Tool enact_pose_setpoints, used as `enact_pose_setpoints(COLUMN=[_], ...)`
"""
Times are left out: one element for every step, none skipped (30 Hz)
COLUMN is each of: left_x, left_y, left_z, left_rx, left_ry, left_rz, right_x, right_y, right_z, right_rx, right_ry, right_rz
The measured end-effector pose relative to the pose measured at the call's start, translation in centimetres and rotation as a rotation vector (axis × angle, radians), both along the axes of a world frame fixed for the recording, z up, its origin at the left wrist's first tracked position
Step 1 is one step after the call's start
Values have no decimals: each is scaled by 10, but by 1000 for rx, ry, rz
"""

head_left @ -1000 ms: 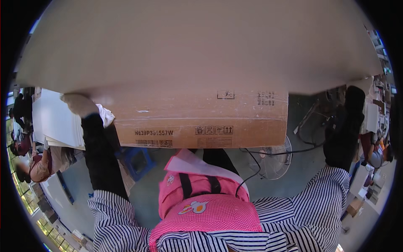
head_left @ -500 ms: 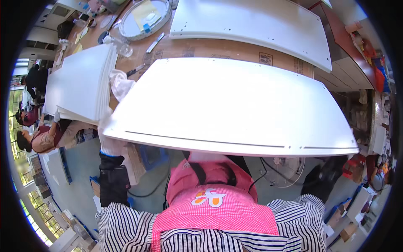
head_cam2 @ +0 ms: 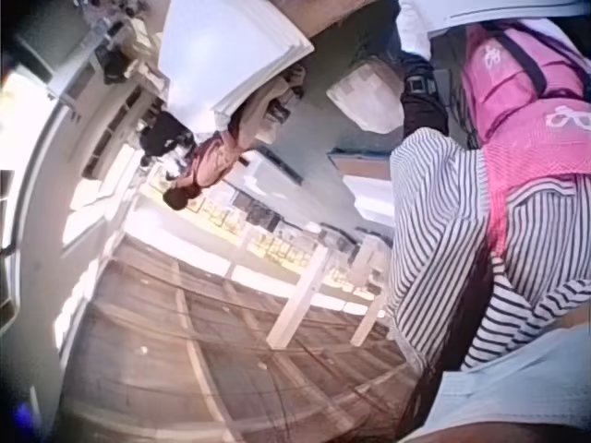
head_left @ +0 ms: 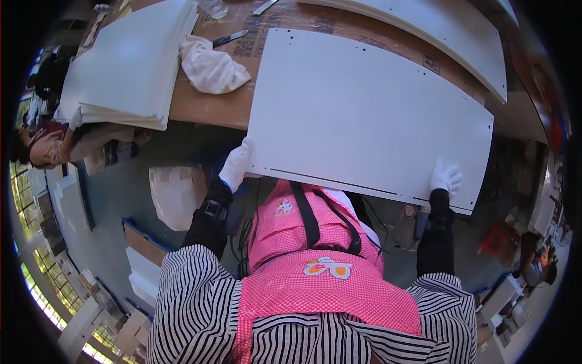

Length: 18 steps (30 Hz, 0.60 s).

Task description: Cleaning and inspecting white furniture panels with a cloth and a sponge in a manufacturing workshop.

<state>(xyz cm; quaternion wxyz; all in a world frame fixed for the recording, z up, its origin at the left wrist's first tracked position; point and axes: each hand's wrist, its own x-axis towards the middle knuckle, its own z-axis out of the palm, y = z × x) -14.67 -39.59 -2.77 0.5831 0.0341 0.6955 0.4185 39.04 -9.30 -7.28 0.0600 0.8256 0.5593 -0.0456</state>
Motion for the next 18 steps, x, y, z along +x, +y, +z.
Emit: enact_pose_setpoints(left_x=[2, 8, 12, 3, -5, -10, -16, -24, -31, -39, -48, -58, -63, -64, -68, -62, -61, -62], left_y=[0, 9, 17, 9, -3, -7, -12, -21, -26, -35, -48, -67, -72, -67, -68, -52, -53, -51], left_z=[2, 6, 8, 5, 0, -4, -1, 3, 7, 11, 13, 13, 14, 17, 18, 25, 26, 26], left_rx=[-14, -18, 5, -6, 41, 100, 61, 45, 66, 88, 107, 130, 101, 85, 56, 13, -11, -34], left_ry=[6, 1, -42, -41, -175, -316, -322, -309, -279, -244, -209, -202, -167, -133, -113, -67, -9, 48], left_rz=[41, 65, 91, 108, 218, 321, 410, 461, 486, 515, 540, 595, 623, 621, 634, 640, 606, 571], right_x=[-62, -95, -128, -174, -224, -266, -303, -339, -361, -380, -405, -434, -438, -437, -446, -440, -443, -447], right_y=[-5, -5, -3, -8, -16, -19, -31, -50, -64, -87, -111, -141, -163, -179, -191, -206, -188, -165], right_z=[13, 12, 8, 9, 15, 22, 31, 45, 47, 48, 57, 90, 101, 99, 102, 68, 78, 87], right_rx=[-48, 40, 131, 175, 214, 227, 231, 150, 244, 214, 241, -64, 179, -52, -376, -182, -151, -121], right_ry=[-109, -117, -119, -83, -37, 37, 111, 79, 168, 304, 458, 480, 858, 977, 1062, 1168, 1023, 881], right_rz=[-83, 48, 177, 355, 540, 679, 813, 887, 1082, 1247, 1398, 1523, 1720, 1859, 1913, 1759, 1703, 1638])
